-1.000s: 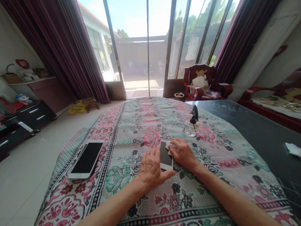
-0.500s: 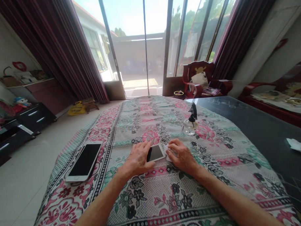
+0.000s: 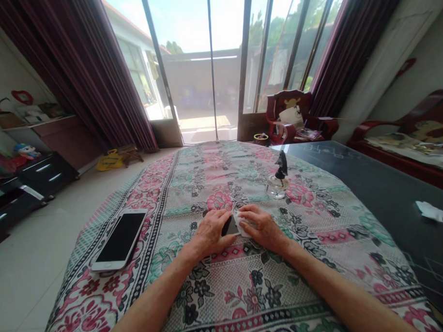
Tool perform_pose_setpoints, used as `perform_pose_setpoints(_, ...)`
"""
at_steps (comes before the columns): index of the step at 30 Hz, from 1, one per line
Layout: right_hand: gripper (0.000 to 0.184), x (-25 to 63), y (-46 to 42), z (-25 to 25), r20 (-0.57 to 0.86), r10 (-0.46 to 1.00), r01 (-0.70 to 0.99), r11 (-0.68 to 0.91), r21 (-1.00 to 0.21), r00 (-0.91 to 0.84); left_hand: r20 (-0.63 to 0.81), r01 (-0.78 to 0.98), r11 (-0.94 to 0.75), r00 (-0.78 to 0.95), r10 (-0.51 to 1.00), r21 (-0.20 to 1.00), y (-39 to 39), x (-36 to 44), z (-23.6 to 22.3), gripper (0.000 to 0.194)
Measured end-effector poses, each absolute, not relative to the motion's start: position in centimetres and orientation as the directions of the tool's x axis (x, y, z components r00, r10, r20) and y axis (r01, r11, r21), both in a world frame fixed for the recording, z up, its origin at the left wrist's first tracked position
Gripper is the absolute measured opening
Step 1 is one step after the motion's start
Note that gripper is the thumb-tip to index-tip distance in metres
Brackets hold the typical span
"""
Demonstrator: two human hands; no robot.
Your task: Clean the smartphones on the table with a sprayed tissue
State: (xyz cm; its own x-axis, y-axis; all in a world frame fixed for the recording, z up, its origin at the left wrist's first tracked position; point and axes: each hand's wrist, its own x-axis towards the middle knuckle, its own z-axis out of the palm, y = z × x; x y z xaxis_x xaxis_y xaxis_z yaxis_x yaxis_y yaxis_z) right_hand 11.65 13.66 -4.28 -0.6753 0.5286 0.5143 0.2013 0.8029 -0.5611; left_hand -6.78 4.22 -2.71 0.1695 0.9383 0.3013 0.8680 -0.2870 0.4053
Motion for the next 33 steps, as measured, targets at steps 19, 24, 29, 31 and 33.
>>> perform_pose_setpoints(19, 0.018, 11.0, 13.4, -3.4, 0.540, 0.714, 0.105, 0.641, -0.760, -0.445, 0.298, 0.635, -0.259, 0.048, 0.953, 0.728, 4.3, -8.7, -1.9, 0.057)
perform_pose_setpoints(24, 0.017, 10.9, 12.3, -2.5, 0.564, 0.682, 0.063, 0.661, -0.747, -0.466, 0.297, 0.637, -0.269, 0.066, 0.953, 0.722, 4.2, -8.7, -1.5, 0.057)
perform_pose_setpoints(29, 0.017, 11.0, 10.5, -1.5, 0.630, 0.609, 0.027, 0.729, -0.684, -0.483, 0.285, 0.659, -0.232, 0.027, 0.958, 0.716, 4.1, -8.8, -1.1, 0.054)
perform_pose_setpoints(31, 0.017, 11.1, 10.2, -1.5, 0.642, 0.594, 0.016, 0.740, -0.672, -0.485, 0.288, 0.661, -0.236, 0.031, 0.957, 0.712, 4.1, -8.8, -1.0, 0.054)
perform_pose_setpoints(33, 0.016, 11.1, 10.4, -1.8, 0.630, 0.606, 0.025, 0.730, -0.683, -0.486, 0.285, 0.665, -0.236, 0.036, 0.958, 0.708, 4.1, -8.7, -1.1, 0.055)
